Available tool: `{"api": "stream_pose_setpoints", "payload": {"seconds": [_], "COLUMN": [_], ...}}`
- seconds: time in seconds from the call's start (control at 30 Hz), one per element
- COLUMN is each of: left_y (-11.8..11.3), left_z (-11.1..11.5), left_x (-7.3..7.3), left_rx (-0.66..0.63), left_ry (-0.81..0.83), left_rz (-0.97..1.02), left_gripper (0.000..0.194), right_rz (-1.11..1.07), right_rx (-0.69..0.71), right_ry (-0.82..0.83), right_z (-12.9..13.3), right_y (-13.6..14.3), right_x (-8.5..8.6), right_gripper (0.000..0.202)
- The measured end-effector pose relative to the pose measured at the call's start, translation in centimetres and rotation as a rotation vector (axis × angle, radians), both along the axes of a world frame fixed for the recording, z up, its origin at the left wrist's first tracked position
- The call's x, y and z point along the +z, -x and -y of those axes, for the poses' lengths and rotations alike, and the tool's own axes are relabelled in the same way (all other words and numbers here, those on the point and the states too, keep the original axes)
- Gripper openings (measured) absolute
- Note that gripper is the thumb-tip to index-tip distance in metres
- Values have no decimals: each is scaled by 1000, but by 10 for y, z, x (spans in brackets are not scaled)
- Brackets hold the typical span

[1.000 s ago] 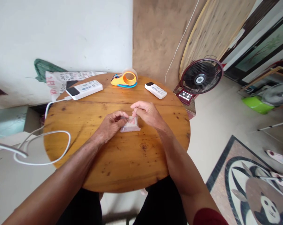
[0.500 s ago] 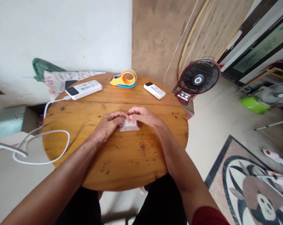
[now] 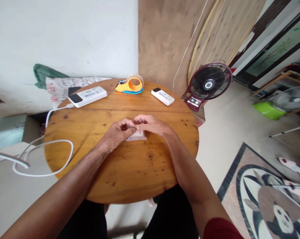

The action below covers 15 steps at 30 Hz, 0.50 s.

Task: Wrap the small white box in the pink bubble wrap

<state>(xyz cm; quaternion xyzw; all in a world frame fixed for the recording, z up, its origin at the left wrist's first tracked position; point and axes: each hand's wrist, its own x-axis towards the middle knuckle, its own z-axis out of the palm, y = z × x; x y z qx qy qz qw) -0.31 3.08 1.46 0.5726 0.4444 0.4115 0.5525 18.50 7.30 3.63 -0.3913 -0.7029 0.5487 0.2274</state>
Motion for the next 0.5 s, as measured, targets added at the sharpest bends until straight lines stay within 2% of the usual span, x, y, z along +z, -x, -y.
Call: {"api": "stream_pose_setpoints", "payload": {"seconds": [0.17, 0.33, 0.5], "left_y": [0, 0, 3], "left_z": [-2, 0, 1], "left_x": [-2, 2, 5], "left_rx": [-1, 0, 15], "left_ry": [1, 10, 97], "left_rz": [5, 17, 159], "left_gripper": [28, 25, 18], "right_rz": [15, 35, -43], "right_rx": [-26, -27, -34], "right_ry": [10, 37, 40], "right_z": [4, 3, 1], "right_y": [2, 3, 0], "right_x": [3, 1, 2], "right_gripper": [27, 27, 23]}}
